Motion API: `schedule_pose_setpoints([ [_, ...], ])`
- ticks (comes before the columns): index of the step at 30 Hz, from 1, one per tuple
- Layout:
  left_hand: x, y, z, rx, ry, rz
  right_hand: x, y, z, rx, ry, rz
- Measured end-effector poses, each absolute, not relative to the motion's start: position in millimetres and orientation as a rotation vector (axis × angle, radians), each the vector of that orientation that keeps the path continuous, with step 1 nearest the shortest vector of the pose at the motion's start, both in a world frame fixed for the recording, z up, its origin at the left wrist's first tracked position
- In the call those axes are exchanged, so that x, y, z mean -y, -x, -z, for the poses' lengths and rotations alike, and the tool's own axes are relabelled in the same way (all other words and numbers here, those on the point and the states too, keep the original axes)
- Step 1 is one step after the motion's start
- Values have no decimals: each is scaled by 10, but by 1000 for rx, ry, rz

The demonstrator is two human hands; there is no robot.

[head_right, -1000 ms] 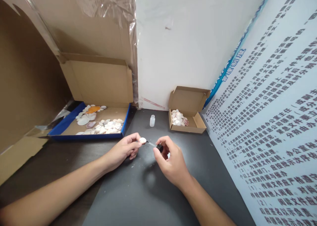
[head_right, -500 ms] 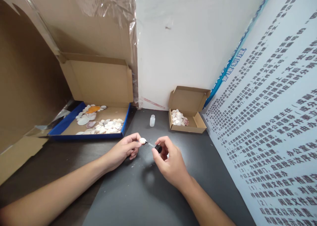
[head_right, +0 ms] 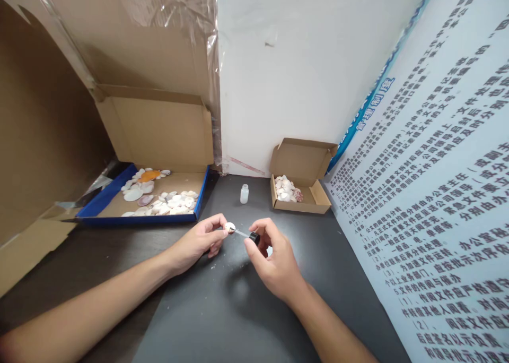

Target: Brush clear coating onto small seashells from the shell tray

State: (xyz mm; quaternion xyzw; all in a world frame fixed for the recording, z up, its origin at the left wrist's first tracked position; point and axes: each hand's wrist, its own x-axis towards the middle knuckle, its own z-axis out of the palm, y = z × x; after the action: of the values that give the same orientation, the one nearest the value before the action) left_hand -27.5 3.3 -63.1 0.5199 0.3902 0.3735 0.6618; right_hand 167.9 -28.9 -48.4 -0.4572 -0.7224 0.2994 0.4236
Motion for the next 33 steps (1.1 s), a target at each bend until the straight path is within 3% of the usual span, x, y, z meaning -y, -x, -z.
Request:
schedule_pose_setpoints([
  [33,-42,277,641,-859,-1152,-833,279,-1671,503,1815,1164,-724],
])
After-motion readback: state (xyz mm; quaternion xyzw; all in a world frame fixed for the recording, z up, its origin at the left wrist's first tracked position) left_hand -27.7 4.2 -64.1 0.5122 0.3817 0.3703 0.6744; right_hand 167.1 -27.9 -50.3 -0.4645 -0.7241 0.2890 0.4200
